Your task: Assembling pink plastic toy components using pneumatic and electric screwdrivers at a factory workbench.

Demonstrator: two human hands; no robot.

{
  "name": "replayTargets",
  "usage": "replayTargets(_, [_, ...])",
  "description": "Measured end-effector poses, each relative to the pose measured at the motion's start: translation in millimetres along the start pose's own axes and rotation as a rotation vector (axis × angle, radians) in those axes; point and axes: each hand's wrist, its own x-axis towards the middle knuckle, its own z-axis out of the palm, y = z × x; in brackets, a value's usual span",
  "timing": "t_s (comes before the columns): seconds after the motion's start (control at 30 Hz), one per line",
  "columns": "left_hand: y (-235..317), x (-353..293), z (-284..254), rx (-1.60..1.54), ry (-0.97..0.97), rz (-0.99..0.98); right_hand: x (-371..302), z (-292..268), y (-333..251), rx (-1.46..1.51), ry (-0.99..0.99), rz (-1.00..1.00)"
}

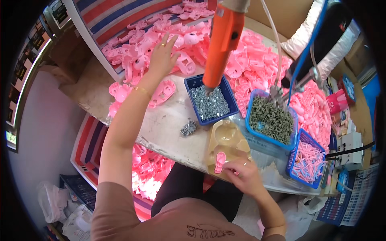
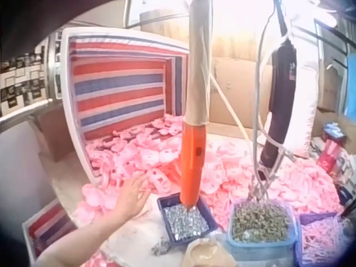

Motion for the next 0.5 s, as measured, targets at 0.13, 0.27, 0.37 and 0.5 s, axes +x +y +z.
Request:
replayTargets(0.13, [-20.9,30.6,12.4,0.037,-0.259,-0.174,3.2,3.8,-3.0,-0.059,-0.020,-0.132])
replayTargets(0.27, [-16.8,27.9,-24.5,-0.002,-0.040,-0.216,-1.6,6.0,1.5,-0.026,-0.016,-0.042])
replayTargets(0.37, [9.1,15.3,-82.9,-0.053,0.033,-0.452,-3.2,8.5,0.5,0.021,0.008,0.032])
replayTargets(0.5, [16.5,-56.5,-146.0,-0.342,-0.013,-0.600,1.8,15.3,-10.9,0.048,-0.001,-0.027])
